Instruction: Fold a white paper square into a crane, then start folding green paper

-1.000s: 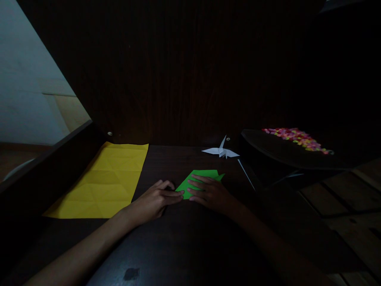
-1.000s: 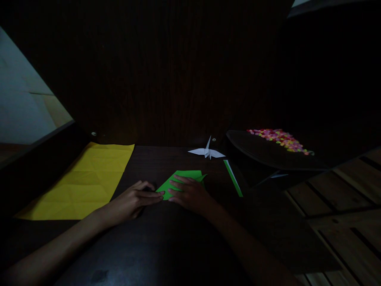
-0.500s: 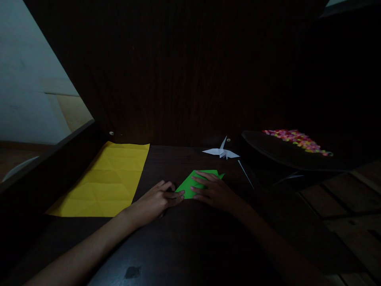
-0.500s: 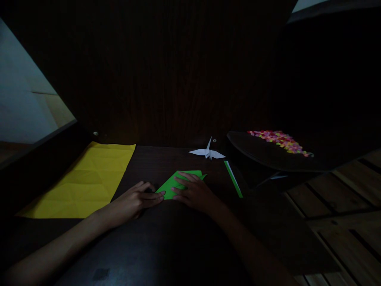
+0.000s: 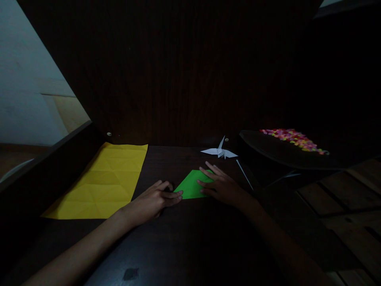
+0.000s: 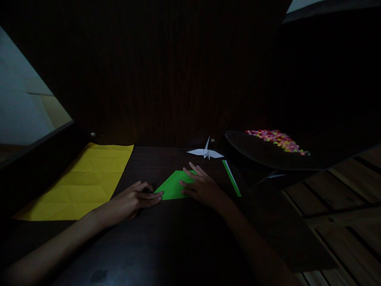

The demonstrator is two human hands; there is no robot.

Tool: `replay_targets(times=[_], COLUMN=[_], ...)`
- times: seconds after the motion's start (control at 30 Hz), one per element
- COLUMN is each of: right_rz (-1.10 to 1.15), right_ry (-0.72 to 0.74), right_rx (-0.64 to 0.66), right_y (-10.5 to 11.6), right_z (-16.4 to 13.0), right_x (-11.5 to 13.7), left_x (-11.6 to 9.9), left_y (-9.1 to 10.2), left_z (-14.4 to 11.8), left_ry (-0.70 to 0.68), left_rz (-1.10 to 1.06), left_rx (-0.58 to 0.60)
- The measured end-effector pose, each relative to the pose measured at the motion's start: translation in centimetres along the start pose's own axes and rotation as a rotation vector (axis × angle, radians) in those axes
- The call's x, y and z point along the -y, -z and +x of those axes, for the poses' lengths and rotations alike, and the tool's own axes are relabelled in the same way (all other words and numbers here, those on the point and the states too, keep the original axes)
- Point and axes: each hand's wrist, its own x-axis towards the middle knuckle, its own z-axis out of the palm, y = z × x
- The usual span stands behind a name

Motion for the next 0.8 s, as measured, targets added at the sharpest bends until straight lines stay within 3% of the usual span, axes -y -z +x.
replay_targets(times=[0.37, 0.7, 0.8], right_rz=[-0.069, -0.175, -0.196], right_ry=[-0.154, -0.423, -0.437], right_rx=[-0.016, 0.015, -0.002], right_y=[-0.7, -1.1, -1.4], right_z=[-1.6, -2.1, -2.1], right_x=[-2.4, -3.1, -3.2], left_x=[0.2, -0.1, -0.1], left_y=[0.1, 0.3, 0.3], left_z=[0.1, 0.2, 0.3], left_ry=[-0.004, 0.009, 0.003], left_rz=[-0.029, -0.034, -0.042], left_rx=[0.023, 0.011, 0.002])
